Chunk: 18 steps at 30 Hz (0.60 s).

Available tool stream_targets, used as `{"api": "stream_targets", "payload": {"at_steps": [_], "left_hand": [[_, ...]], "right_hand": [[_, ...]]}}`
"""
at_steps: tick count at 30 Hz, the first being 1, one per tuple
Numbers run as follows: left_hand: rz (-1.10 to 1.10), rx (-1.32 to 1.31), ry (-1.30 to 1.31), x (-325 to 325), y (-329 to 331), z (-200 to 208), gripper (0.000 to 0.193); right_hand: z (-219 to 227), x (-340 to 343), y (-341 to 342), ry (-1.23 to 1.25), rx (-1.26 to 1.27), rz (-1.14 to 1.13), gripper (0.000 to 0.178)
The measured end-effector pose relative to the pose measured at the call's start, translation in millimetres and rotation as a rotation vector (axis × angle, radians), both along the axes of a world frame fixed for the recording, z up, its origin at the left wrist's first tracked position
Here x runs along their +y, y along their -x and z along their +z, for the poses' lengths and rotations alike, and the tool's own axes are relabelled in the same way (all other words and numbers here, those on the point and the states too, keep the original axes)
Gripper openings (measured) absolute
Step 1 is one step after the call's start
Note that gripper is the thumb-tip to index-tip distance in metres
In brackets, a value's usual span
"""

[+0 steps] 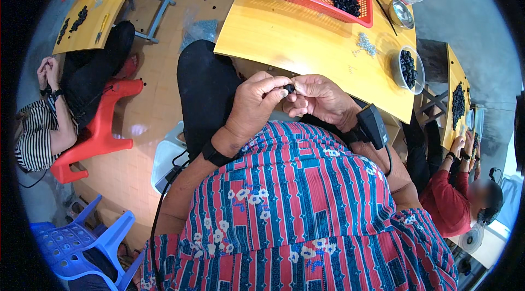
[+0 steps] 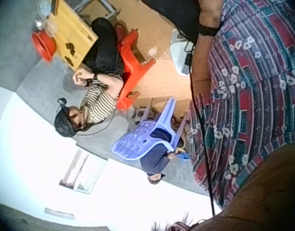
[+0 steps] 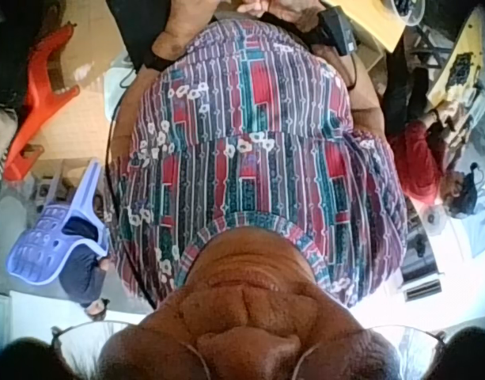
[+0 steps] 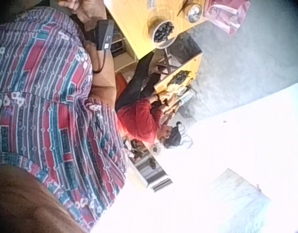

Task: Manually assembling small metal rings onto black cylindrical components at a workstation.

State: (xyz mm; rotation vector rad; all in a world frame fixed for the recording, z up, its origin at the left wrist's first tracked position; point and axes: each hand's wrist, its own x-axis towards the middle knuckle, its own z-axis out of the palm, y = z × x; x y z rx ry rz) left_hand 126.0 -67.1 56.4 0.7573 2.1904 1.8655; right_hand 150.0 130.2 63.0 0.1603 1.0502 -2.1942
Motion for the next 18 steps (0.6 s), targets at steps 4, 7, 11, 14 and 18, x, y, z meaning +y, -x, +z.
{"api": "stream_targets", "payload": {"at_steps": [4,7,11,14,18], "left_hand": [[-0.015,-0.011,-0.008,1.5,0.4,2.3,0.017],[-0.024,-0.022,-0.005,2.1,-0.8,-1.9,0.024],[-0.159,-0.473,-0.266,4.7,-2.6,-0.8,0.04],[-0.194,-0.495,-0.266,5.0,-2.8,-3.0,0.045],[-0.2,-0.521,-0.259,6.4,-4.6,-0.1,0.045]], "right_hand": [[7.6,-3.2,-3.0,-0.025,0.01,-0.022,0.025],[5.6,-6.8,-4.3,-0.034,0.07,-0.029,0.024],[10.5,-8.8,-5.4,-0.199,0.209,-0.019,0.022],[16.9,-17.0,-6.7,-0.372,0.302,-0.007,0.021],[12.3,-22.9,-10.0,-0.5,0.417,-0.049,0.019]]}}
